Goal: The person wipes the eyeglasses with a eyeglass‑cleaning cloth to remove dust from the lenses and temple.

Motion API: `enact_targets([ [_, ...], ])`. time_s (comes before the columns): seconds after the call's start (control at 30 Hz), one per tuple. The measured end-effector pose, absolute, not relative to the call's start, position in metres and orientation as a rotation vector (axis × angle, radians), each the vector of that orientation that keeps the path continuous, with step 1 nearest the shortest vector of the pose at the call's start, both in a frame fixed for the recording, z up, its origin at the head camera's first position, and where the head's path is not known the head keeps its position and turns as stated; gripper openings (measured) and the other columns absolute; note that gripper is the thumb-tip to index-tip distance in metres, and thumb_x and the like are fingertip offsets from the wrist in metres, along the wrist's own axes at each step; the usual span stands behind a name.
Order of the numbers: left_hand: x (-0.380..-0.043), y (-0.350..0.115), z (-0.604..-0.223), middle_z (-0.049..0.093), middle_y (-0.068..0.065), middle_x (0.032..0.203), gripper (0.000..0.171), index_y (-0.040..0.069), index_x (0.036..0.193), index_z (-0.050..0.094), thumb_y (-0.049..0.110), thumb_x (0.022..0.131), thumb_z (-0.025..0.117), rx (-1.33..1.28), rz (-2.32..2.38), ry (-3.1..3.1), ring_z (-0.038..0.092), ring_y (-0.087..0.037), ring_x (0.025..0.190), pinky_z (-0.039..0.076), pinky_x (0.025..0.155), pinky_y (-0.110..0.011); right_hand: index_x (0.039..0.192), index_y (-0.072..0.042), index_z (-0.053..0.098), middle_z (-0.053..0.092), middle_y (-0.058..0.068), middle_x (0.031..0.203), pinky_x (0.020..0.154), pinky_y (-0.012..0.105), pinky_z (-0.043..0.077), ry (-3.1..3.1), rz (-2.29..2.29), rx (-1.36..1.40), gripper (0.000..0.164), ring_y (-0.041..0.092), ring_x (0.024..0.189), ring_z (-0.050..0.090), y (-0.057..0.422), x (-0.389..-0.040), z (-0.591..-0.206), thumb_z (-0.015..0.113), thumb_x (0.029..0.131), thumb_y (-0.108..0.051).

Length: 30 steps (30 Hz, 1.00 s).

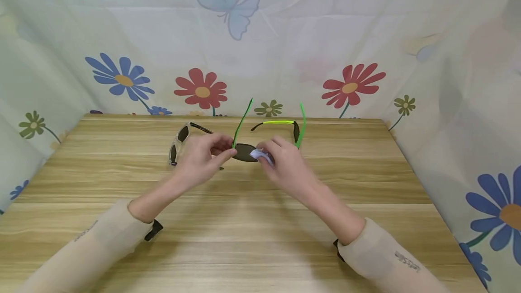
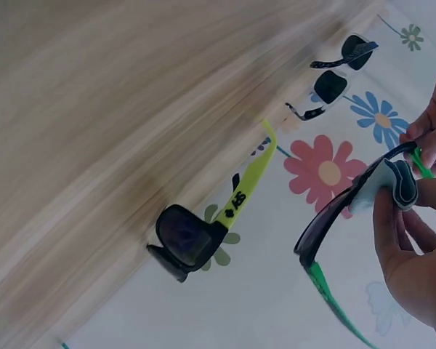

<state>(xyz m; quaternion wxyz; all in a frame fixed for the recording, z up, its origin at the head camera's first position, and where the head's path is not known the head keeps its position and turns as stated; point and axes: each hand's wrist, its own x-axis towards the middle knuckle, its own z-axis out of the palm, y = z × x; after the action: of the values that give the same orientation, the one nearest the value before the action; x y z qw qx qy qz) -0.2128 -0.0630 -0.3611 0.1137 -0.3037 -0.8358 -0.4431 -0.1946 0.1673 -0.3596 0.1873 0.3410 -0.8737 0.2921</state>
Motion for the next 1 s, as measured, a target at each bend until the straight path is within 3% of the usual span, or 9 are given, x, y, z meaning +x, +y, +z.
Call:
enact_targets([
  [0.3,-0.211,-0.057,-0.362,0.067,0.0,0.086,0.012,0.002,0.098,0.066,0.008,0.089,0.069,-0.985,-1.295,-2.37,0.064,-0.005,0.076,0.052,0.069,-0.017,0.09,-0.009,0.069,0.064,-0.002,0.09,0.064,0.027,0.053,-2.453,0.874,0.989,0.006,0.007,0.075,0.06,0.157,-0.194,-0.359,0.073,0.085,-0.008],
  [0.6,-0.21,-0.052,-0.362,0.067,0.0,0.088,0.013,0.002,0.1,0.066,0.008,0.089,0.068,-1.014,-1.243,-2.353,0.064,-0.005,0.077,0.051,0.071,-0.016,0.09,-0.005,0.074,0.067,0.003,0.095,0.067,0.031,0.054,-2.409,0.913,1.016,0.005,0.011,0.08,0.064,0.153,-0.197,-0.358,0.073,0.085,-0.005],
  [0.9,-0.211,-0.052,-0.364,0.067,0.0,0.088,0.011,0.003,0.099,0.067,0.006,0.089,0.069,-1.068,-1.197,-2.32,0.064,-0.003,0.077,0.051,0.071,-0.016,0.092,-0.01,0.075,0.068,0.0,0.092,0.06,0.025,0.049,-2.479,0.864,0.958,0.008,0.01,0.078,0.061,0.152,-0.203,-0.357,0.075,0.084,-0.01],
  [1.0,-0.211,-0.052,-0.365,0.067,0.0,0.088,0.011,0.003,0.099,0.066,0.006,0.088,0.069,-1.087,-1.181,-2.31,0.063,-0.003,0.076,0.051,0.07,-0.015,0.095,-0.009,0.073,0.068,-0.001,0.092,0.064,0.026,0.05,-2.516,0.822,0.93,0.01,0.01,0.079,0.061,0.151,-0.205,-0.358,0.073,0.086,-0.013],
])
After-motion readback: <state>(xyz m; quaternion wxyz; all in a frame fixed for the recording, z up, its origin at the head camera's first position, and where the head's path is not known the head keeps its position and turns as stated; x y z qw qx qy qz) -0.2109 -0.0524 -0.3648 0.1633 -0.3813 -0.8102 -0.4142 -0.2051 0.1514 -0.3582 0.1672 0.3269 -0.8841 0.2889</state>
